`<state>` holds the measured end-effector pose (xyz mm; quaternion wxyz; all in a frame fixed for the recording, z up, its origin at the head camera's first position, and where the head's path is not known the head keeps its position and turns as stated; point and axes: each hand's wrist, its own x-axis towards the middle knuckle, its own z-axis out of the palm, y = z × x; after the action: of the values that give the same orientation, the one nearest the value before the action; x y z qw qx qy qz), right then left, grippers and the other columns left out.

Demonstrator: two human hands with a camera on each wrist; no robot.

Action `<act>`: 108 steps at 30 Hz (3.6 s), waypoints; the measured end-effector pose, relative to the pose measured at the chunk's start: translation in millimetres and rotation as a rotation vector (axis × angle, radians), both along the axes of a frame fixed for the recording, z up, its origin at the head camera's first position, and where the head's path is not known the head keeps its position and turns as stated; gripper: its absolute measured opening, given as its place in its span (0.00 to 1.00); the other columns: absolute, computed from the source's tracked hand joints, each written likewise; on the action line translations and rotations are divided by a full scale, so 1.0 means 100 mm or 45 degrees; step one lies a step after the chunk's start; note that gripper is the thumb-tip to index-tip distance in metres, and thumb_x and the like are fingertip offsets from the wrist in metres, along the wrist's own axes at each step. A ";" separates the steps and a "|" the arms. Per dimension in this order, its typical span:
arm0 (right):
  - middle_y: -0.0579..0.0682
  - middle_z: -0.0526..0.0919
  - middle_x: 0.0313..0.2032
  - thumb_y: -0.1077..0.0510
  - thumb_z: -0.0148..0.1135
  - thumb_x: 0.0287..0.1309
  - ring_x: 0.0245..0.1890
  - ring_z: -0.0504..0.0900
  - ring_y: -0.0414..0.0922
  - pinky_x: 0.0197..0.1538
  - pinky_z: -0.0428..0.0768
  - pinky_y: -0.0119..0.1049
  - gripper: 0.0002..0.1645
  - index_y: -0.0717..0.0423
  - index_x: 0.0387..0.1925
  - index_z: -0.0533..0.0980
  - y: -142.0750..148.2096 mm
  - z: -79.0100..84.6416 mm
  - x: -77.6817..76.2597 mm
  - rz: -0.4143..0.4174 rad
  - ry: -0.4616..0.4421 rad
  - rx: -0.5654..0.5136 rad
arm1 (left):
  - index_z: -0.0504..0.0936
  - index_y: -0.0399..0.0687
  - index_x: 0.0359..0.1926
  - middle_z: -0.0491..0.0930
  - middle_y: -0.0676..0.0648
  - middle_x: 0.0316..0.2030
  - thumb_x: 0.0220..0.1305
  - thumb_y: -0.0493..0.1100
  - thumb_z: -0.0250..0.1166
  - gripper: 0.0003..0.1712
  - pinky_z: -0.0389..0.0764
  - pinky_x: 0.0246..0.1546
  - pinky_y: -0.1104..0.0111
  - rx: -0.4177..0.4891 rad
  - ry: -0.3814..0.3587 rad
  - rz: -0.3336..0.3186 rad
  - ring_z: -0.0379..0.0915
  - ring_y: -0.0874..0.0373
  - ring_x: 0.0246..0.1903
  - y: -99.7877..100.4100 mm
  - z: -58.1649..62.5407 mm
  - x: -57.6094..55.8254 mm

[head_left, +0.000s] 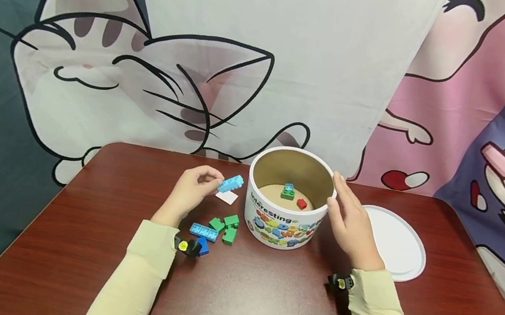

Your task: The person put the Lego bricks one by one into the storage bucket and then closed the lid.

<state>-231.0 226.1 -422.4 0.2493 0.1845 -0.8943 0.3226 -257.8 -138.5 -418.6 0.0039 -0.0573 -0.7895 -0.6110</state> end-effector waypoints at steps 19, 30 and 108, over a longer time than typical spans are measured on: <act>0.57 0.67 0.72 0.54 0.55 0.73 0.71 0.66 0.59 0.71 0.64 0.57 0.33 0.55 0.75 0.63 -0.01 -0.04 0.02 -0.003 -0.017 -0.012 | 0.80 0.29 0.49 0.82 0.49 0.34 0.70 0.34 0.64 0.11 0.84 0.42 0.71 0.370 0.095 0.097 0.80 0.62 0.34 0.23 0.32 -0.07; 0.56 0.67 0.72 0.52 0.54 0.74 0.71 0.66 0.58 0.72 0.63 0.55 0.33 0.55 0.75 0.63 0.00 -0.04 0.01 -0.004 -0.012 -0.015 | 0.82 0.31 0.46 0.82 0.43 0.35 0.69 0.34 0.65 0.09 0.84 0.43 0.66 0.191 0.244 0.040 0.80 0.60 0.33 0.53 0.65 -0.21; 0.56 0.67 0.72 0.51 0.53 0.75 0.72 0.66 0.56 0.72 0.63 0.54 0.32 0.55 0.75 0.63 -0.01 0.00 0.01 -0.006 0.016 0.016 | 0.82 0.43 0.34 0.80 0.49 0.32 0.52 0.28 0.72 0.10 0.77 0.38 0.65 -0.889 -0.198 -0.655 0.74 0.57 0.36 -0.33 0.09 0.21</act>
<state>-230.2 225.3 -422.8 0.2545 0.1858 -0.8951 0.3154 -236.9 -171.1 -410.0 -0.2274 -0.2035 -0.9067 -0.2912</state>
